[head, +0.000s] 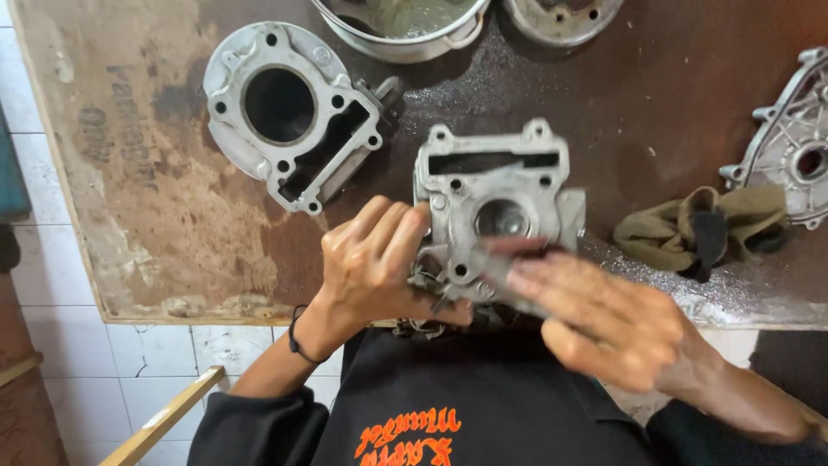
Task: The person sands and cleans motorcycle engine cylinder head and block components.
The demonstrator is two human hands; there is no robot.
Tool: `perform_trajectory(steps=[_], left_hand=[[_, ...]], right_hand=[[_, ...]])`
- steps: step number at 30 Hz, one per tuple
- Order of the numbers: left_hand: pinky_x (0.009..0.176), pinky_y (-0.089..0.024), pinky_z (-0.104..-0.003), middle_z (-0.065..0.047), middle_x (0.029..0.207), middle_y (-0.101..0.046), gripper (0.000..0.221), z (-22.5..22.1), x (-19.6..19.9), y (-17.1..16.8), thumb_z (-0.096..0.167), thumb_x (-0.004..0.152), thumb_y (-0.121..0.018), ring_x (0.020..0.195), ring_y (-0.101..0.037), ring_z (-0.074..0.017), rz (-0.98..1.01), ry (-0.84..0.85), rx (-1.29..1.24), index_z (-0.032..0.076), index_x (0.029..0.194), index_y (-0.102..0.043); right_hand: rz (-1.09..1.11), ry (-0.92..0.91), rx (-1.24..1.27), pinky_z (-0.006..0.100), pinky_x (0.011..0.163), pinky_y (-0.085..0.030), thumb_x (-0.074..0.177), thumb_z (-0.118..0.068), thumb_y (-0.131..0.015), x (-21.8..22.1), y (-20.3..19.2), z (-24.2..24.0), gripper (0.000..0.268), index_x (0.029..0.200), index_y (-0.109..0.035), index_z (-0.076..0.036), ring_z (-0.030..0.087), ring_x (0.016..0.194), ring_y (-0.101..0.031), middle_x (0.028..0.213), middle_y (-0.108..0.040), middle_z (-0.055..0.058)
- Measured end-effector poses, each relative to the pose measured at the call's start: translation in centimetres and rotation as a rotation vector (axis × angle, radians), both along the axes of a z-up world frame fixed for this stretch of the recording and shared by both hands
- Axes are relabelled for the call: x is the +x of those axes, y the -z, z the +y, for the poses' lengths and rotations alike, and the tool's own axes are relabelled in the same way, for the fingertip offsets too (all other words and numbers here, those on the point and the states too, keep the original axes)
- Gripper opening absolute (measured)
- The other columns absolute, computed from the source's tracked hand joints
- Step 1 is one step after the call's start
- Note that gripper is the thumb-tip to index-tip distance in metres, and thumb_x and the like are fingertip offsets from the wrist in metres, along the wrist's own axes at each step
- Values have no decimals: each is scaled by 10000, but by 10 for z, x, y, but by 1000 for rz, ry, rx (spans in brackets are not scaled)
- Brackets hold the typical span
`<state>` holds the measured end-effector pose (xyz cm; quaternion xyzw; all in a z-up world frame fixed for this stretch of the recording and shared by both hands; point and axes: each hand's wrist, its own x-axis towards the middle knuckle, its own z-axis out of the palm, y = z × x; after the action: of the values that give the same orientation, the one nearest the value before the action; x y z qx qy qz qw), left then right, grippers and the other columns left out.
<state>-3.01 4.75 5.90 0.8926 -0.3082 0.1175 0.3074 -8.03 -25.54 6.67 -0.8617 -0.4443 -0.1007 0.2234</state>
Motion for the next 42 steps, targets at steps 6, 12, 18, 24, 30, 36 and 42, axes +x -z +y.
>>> perform_trajectory(steps=[6, 12, 18, 24, 30, 36, 42], left_hand=[[587, -494, -348, -76, 831, -587, 854, 1, -11, -9, 733, 640, -843, 765, -614, -247, 63, -18, -10, -13, 995, -628], [586, -477, -372, -55, 802, -558, 787, 8, -9, -3, 698, 680, -865, 734, -587, -242, 49, 9, -58, 8, 971, -624], [598, -469, -356, -64, 829, -579, 778, 8, -9, 17, 689, 653, -833, 746, -605, -236, -43, 13, -67, 12, 994, -656], [572, -462, -364, -78, 802, -560, 845, 2, -5, 10, 762, 670, -803, 719, -594, -252, -19, 24, -107, -12, 964, -630], [591, -473, -365, -72, 822, -559, 841, 2, 0, 2, 755, 676, -813, 724, -587, -254, -14, 46, -105, -8, 978, -632], [574, -466, -364, -72, 803, -561, 859, 2, -1, 11, 758, 659, -815, 701, -579, -245, -21, 53, -142, -22, 970, -634], [625, -493, -357, -72, 852, -575, 826, 12, -5, 25, 726, 662, -813, 752, -609, -243, -45, 64, -158, -11, 984, -624]], right_hand=[[365, 31, 185, 396, 958, -627, 924, 74, -544, 35, -26, 6, 222, 1121, -586, -20, 308, 1229, -667, 1305, -662, 131], [557, -57, 102, 359, 927, -626, 833, -100, -696, 19, -28, -14, 404, 1231, -640, -55, 265, 1162, -706, 1288, -689, 128], [446, -375, 24, 412, 1035, -552, 874, -152, -633, 42, -64, 20, 453, 1320, -629, -72, 240, 1239, -668, 1333, -677, 81], [68, -79, -87, 439, 1061, -556, 950, -79, -705, 34, -33, 9, 319, 1267, -684, -92, 245, 1249, -646, 1338, -666, 77], [267, -53, -191, 374, 1037, -553, 790, -54, -704, 63, -59, 18, 442, 1232, -692, -62, 253, 1246, -656, 1311, -697, 96], [125, -273, -42, 327, 981, -526, 939, -74, -750, 45, -30, 13, 261, 1198, -720, -72, 198, 1201, -680, 1244, -727, 44], [225, -382, -37, 347, 959, -550, 803, -93, -757, 40, -41, 22, 396, 1197, -729, -113, 205, 1183, -694, 1241, -741, 46]])
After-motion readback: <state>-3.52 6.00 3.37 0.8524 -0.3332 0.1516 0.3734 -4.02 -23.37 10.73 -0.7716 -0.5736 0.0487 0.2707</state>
